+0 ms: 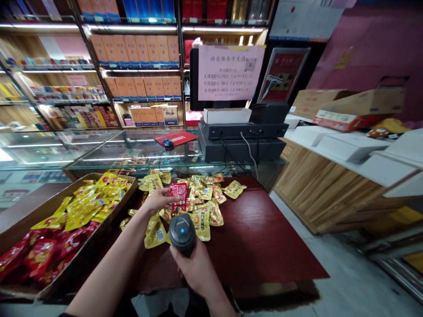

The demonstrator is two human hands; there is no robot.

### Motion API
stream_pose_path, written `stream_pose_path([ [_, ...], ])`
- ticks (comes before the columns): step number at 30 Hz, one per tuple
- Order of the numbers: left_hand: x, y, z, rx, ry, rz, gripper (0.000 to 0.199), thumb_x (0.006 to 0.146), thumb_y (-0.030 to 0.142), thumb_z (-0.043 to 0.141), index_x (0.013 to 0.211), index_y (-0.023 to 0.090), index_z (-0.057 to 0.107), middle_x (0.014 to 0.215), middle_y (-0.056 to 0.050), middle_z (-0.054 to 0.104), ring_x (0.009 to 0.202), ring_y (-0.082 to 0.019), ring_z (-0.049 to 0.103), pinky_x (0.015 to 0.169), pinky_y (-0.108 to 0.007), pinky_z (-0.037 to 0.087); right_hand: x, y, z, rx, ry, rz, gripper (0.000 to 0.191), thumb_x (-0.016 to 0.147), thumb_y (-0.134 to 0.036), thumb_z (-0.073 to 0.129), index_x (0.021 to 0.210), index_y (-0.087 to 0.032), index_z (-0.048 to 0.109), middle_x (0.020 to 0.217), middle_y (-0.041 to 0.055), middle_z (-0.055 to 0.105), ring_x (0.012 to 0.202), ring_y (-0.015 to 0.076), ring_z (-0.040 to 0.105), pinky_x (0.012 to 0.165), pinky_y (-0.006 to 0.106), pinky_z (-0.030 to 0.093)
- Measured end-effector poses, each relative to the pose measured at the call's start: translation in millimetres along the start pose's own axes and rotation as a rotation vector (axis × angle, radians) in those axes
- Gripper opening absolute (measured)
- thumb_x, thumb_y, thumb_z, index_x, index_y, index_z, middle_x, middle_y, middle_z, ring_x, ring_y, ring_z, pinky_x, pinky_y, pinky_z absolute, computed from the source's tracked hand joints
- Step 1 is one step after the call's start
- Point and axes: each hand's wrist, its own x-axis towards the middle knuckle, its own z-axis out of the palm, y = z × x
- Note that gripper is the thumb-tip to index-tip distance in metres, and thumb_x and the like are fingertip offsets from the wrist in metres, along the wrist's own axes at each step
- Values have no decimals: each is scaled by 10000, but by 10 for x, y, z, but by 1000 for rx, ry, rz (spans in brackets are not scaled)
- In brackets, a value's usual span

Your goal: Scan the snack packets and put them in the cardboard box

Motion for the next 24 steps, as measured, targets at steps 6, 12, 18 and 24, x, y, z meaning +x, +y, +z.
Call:
stream_pose_path([
  [6,-39,31,55,-11,-25,-11,470,437,357,920,804,144,717,758,-45,724,602,-150,636,528,-248,520,-5,-20,-11,11,1,20,404,738,-461,726,991,-171,603,455,-85,511,368,100,457,394,206,382],
  [12,-14,24,58,57,17,52,403,505,363,888,811,143,743,781,-69,735,654,-189,667,581,-282,531,-21,-75,-12,8,28,32,366,718,-475,730,882,-184,581,439,-88,500,361,95,452,397,203,373],
  [18,-43,53,75,18,-34,-10,441,482,358,903,826,141,734,801,-67,734,623,-160,644,545,-260,522,-32,-57,-26,1,26,60,409,719,-497,719,924,-181,558,458,-89,510,380,99,454,401,209,379],
  [24,-304,148,-115,-7,10,91,472,526,416,883,874,137,728,789,-57,727,611,-139,633,530,-227,494,-29,-55,16,-19,11,87,465,675,-553,733,893,-192,538,462,-80,519,400,112,468,415,224,389],
])
